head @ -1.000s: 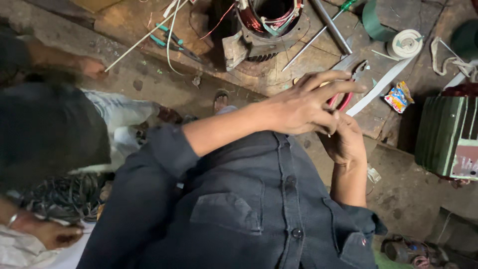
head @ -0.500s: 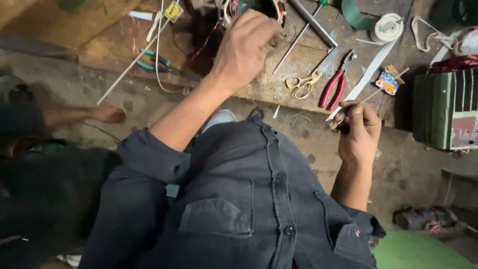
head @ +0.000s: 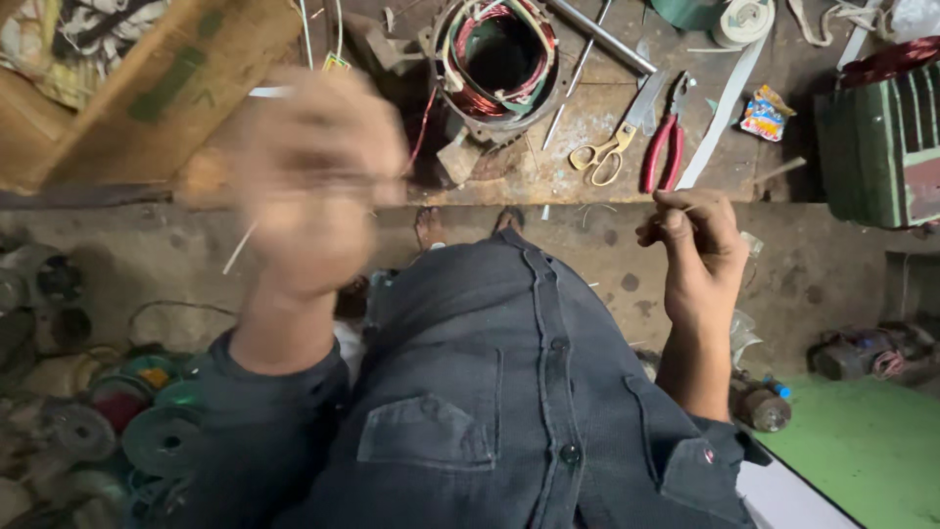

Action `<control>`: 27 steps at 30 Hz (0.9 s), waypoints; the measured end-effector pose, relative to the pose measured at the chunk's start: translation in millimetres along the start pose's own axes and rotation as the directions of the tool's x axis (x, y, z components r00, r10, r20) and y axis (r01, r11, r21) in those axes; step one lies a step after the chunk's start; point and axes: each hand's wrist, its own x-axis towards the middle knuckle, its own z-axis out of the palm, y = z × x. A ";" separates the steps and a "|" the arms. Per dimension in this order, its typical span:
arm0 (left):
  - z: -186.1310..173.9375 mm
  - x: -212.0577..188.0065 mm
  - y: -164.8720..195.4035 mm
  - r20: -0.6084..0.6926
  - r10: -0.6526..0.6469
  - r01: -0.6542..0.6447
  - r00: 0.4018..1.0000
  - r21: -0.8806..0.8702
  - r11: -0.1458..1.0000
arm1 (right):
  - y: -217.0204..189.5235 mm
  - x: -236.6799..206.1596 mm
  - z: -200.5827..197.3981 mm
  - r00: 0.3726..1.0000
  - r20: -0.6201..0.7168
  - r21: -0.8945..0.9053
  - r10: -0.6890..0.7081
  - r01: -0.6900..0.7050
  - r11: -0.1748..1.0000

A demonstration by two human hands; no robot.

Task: The person works on an electric motor stator on a cluttered workbench, pulling old insulation strips and wire from the slots, cutting wire with pliers and scissors, and fitting new insulating wedges into the stator slots by hand.

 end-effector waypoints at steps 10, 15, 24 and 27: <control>29.8 -32.3 -53.2 0.242 -0.237 0.127 0.941 0.398 0.909 | -28.0 0.2 85.6 0.986 0.063 0.188 0.155 -0.164 0.968; 16.0 -34.0 -56.4 0.313 -0.265 0.115 0.912 0.425 0.898 | -31.9 1.1 97.4 1.000 -0.004 0.258 -0.011 0.012 0.966; 3.7 -32.9 -47.9 0.363 -0.273 0.108 0.891 0.415 0.903 | -45.6 -1.4 95.6 0.982 -0.109 0.468 0.157 -0.089 0.879; 2.9 -31.4 -46.3 0.376 -0.283 0.109 0.882 0.422 0.900 | -48.1 -3.2 97.9 0.980 -0.118 0.466 0.160 -0.088 0.880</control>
